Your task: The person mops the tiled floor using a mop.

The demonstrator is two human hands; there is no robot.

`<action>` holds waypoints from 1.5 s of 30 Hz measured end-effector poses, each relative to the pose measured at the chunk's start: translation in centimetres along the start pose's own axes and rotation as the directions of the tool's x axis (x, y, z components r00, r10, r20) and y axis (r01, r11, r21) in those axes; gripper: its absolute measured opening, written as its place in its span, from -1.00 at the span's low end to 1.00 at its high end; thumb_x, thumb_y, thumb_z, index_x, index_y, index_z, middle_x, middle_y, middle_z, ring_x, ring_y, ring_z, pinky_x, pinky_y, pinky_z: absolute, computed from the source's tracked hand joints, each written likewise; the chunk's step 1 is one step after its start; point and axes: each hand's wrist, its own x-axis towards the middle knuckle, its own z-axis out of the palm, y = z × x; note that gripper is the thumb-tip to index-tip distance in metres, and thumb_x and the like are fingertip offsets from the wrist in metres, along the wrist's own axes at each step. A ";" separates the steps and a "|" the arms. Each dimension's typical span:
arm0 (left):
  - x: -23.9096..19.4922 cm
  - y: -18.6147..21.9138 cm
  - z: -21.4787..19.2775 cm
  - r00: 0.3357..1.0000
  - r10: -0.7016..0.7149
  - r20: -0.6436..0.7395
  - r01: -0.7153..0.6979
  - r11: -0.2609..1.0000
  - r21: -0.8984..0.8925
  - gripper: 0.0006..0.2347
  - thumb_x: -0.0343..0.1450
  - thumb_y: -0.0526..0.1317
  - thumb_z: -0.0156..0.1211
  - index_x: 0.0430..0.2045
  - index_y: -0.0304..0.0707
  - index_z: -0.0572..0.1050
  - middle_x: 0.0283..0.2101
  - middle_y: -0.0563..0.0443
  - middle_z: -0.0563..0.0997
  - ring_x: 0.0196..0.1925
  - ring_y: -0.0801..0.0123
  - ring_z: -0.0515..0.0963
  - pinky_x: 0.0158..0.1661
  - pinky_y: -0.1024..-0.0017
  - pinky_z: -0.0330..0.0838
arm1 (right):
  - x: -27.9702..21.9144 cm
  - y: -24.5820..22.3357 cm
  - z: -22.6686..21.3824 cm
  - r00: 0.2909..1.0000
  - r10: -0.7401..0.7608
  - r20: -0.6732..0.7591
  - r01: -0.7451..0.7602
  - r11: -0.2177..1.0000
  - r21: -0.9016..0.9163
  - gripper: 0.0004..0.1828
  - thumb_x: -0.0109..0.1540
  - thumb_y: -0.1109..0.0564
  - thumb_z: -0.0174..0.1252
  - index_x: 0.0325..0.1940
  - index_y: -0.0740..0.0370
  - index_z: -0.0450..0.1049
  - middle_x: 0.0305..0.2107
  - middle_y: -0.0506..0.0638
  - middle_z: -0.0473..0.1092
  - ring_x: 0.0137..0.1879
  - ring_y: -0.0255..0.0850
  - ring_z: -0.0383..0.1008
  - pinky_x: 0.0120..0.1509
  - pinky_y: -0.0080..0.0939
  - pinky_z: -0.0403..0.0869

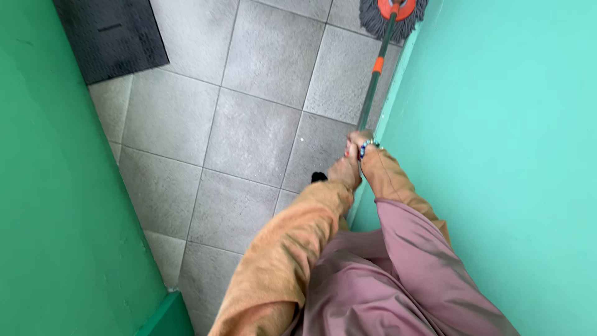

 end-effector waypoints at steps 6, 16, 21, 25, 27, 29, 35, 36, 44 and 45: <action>-7.1 -2.9 2.0 0.999 -0.022 0.043 0.023 0.999 -0.032 -0.51 0.39 -0.33 0.15 0.19 -0.16 0.09 -0.07 -0.32 0.64 0.01 -0.06 0.66 -0.05 0.08 0.56 | -2.7 6.9 0.6 0.999 0.009 0.037 -0.008 1.000 -0.027 -0.81 0.21 0.42 0.06 -0.47 0.36 0.25 -0.71 0.07 0.24 -0.65 -0.10 0.32 -0.58 -0.01 0.37; -26.5 -20.5 12.3 0.990 -0.114 0.089 0.106 0.990 0.095 -0.47 0.38 -0.22 0.25 0.20 -0.17 0.11 -0.03 -0.23 0.65 0.04 -0.02 0.65 -0.01 0.10 0.55 | -17.2 31.1 10.2 0.972 0.069 0.224 -0.085 0.994 0.062 -0.80 0.22 0.24 0.14 -0.48 0.24 0.31 -0.69 0.09 0.29 -0.65 -0.05 0.34 -0.57 0.02 0.41; -36.6 -26.5 12.2 0.996 -0.067 0.064 0.060 0.992 0.110 -0.43 0.43 -0.18 0.18 0.29 -0.23 0.03 0.00 -0.32 0.60 -0.02 -0.13 0.66 -0.04 0.03 0.54 | -24.9 40.7 13.5 0.954 0.069 0.293 -0.152 0.951 0.271 -0.80 0.26 0.13 0.19 -0.30 0.20 0.29 -0.61 0.04 0.30 -0.59 -0.10 0.34 -0.48 -0.04 0.44; -39.6 -26.7 9.7 0.990 0.097 -0.102 -0.100 0.995 -0.029 -0.44 0.38 -0.09 0.29 0.15 -0.30 0.12 0.04 -0.39 0.56 -0.04 -0.25 0.62 -0.07 -0.03 0.51 | -27.1 43.1 12.8 0.930 -0.144 0.339 -0.065 0.842 0.536 -0.76 0.27 0.08 0.18 -0.10 0.17 0.29 -0.51 0.04 0.36 -0.50 -0.11 0.41 -0.38 -0.06 0.50; -39.1 -25.3 9.7 0.999 0.041 -0.009 -0.041 0.998 -0.038 -0.49 0.38 -0.08 0.23 0.12 -0.31 0.18 -0.08 -0.42 0.64 -0.04 -0.25 0.64 -0.03 -0.01 0.52 | -27.3 42.7 11.5 0.925 -0.161 0.344 -0.062 0.830 0.554 -0.78 0.32 0.04 0.11 -0.06 0.17 0.29 -0.46 0.03 0.35 -0.44 -0.12 0.45 -0.32 -0.06 0.53; -38.4 -23.6 11.0 0.998 0.052 0.023 -0.051 0.998 -0.036 -0.39 0.35 -0.07 0.26 0.18 -0.36 0.10 -0.06 -0.44 0.61 -0.03 -0.23 0.64 -0.03 0.02 0.53 | -27.5 42.4 9.7 0.926 -0.160 0.341 -0.067 0.821 0.567 -0.79 0.37 0.01 0.03 -0.03 0.16 0.29 -0.42 0.02 0.33 -0.38 -0.12 0.49 -0.26 -0.07 0.57; -32.0 -22.0 11.6 0.990 -0.014 0.140 0.022 0.998 -0.055 -0.42 0.36 0.02 0.27 0.09 -0.36 0.13 -0.03 -0.38 0.63 0.03 -0.11 0.64 0.01 0.06 0.52 | -25.4 36.3 8.8 0.977 0.074 0.200 -0.102 0.985 0.136 -0.76 0.40 -0.07 -0.15 0.12 -0.05 0.15 -0.40 0.08 0.28 -0.43 -0.17 0.38 -0.40 -0.07 0.44; -30.1 -21.5 11.3 0.989 -0.040 0.140 0.046 0.998 -0.040 -0.43 0.36 0.01 0.28 0.07 -0.33 0.14 -0.03 -0.37 0.61 0.05 -0.08 0.64 0.02 0.06 0.52 | -23.9 34.7 9.1 0.982 0.020 0.190 -0.045 0.991 0.126 -0.73 0.41 -0.07 -0.15 0.14 0.03 0.16 -0.40 0.07 0.29 -0.45 -0.15 0.39 -0.42 -0.07 0.44; -10.2 -14.3 6.7 0.981 -0.146 0.131 0.149 0.989 -0.006 -0.38 0.37 0.05 0.28 0.13 -0.35 0.12 -0.04 -0.25 0.65 0.03 0.00 0.68 -0.01 0.13 0.57 | -11.1 16.5 8.3 0.993 -0.062 0.102 0.067 0.997 -0.048 -0.72 0.41 -0.09 -0.14 0.14 0.04 0.19 -0.44 -0.01 0.30 -0.50 -0.14 0.43 -0.43 0.01 0.47; -7.2 -13.3 6.0 0.978 -0.147 0.148 0.154 0.987 -0.039 -0.36 0.38 0.08 0.29 0.13 -0.38 0.11 -0.04 -0.24 0.65 0.03 0.01 0.67 -0.01 0.14 0.56 | -9.5 13.6 8.1 0.993 -0.076 0.093 0.083 0.994 -0.066 -0.74 0.40 -0.07 -0.13 0.09 0.05 0.22 -0.48 0.02 0.30 -0.52 -0.10 0.43 -0.46 0.05 0.45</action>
